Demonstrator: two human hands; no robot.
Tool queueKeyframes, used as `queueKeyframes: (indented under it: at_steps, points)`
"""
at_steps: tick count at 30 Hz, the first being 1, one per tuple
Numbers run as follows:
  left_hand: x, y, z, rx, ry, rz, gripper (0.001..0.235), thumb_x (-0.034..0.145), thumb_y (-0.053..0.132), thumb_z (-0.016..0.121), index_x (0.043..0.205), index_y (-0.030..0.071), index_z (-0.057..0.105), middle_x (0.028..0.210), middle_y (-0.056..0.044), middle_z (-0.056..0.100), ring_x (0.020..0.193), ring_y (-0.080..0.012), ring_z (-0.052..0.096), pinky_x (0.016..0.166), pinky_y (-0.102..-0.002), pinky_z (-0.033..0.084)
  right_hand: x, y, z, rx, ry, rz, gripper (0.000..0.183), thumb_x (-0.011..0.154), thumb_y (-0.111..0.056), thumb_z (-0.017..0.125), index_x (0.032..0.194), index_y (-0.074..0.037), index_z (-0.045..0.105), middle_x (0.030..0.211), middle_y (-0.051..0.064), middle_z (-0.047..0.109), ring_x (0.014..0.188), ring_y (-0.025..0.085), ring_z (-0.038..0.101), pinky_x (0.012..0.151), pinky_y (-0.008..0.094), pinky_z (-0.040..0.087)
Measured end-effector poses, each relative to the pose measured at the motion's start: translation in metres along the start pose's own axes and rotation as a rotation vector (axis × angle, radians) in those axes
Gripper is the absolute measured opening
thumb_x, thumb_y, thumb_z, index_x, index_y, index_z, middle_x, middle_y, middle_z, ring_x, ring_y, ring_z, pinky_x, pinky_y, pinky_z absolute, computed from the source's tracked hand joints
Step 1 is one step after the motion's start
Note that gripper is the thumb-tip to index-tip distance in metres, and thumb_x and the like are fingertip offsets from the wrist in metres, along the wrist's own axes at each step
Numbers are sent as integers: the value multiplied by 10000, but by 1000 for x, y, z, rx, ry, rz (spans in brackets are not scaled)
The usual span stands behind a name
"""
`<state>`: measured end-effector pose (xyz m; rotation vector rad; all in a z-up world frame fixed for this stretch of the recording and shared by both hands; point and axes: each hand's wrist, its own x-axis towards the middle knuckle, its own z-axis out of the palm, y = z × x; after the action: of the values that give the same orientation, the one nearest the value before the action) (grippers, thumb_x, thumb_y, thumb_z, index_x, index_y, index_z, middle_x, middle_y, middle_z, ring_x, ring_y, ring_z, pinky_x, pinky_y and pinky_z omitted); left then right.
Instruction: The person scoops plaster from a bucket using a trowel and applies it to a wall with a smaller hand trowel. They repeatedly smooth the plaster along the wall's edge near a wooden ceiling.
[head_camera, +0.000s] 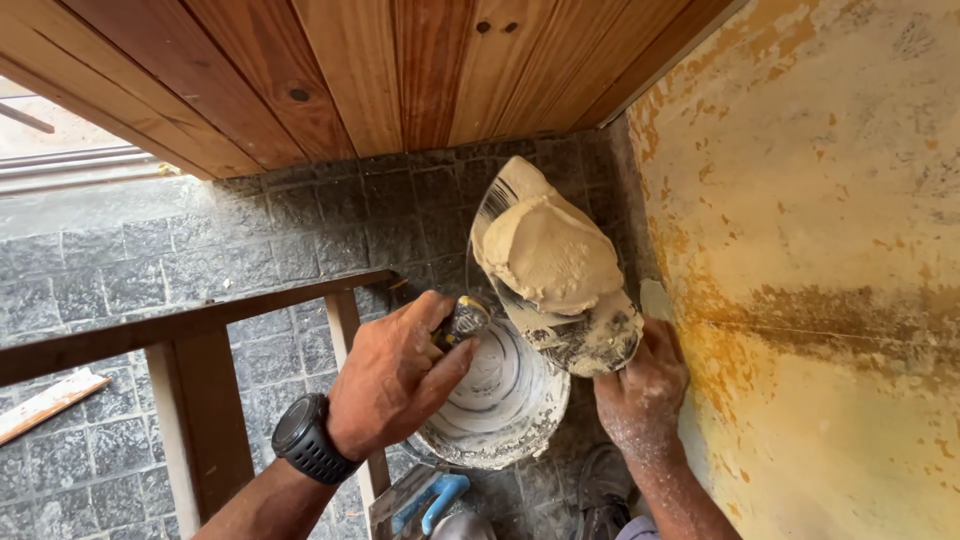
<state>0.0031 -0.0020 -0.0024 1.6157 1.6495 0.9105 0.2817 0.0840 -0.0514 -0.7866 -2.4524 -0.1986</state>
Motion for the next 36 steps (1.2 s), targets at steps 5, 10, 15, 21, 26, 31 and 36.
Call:
queueKeyframes:
  at_steps: [5,10,15,21,26,31,36]
  points:
    - [1,1,-2,1,11,-78,258,953,357,590,943,104,545,720,-42,567,598,-271,561,577,-411,429,3,5,-1,168,73,263,137,889,-86,748,860,-39,623,928,145,691,803,252,649,689,390,582]
    - [0,-2,0,-6,3,-111,258,940,359,589,945,108,530,724,-48,582,598,-287,559,576,-420,421,21,10,-17,116,54,184,145,910,-103,732,950,17,661,991,171,683,823,281,648,719,422,543]
    - [3,1,-2,-19,12,-112,272,949,373,573,955,103,538,725,-46,580,598,-276,564,572,-413,422,17,21,-16,146,61,169,180,911,-107,738,981,44,671,1068,199,663,871,360,645,783,491,525]
    - [8,0,-1,-140,51,-300,292,863,271,706,1032,47,625,717,-256,632,724,-510,664,541,-475,563,2,39,3,198,213,34,263,954,-255,699,878,-4,688,962,178,645,820,338,667,766,439,541]
    - [6,2,-1,-126,59,-340,321,828,269,726,1042,43,649,744,-289,656,760,-535,668,572,-545,540,-24,43,19,304,220,144,232,943,-242,708,855,-28,690,916,129,621,810,325,652,740,401,542]
    - [6,-4,-14,-97,139,-403,255,827,199,752,968,11,653,688,-289,611,665,-452,636,551,-486,493,-60,34,25,145,180,102,167,938,-147,682,841,-20,633,835,169,572,764,379,607,722,448,539]
    - [-4,-18,-12,-248,291,-470,181,838,67,783,911,-2,633,573,-129,537,519,-181,521,516,-283,442,-161,45,72,114,44,539,217,911,-237,731,911,-20,716,839,211,660,770,426,666,682,498,584]
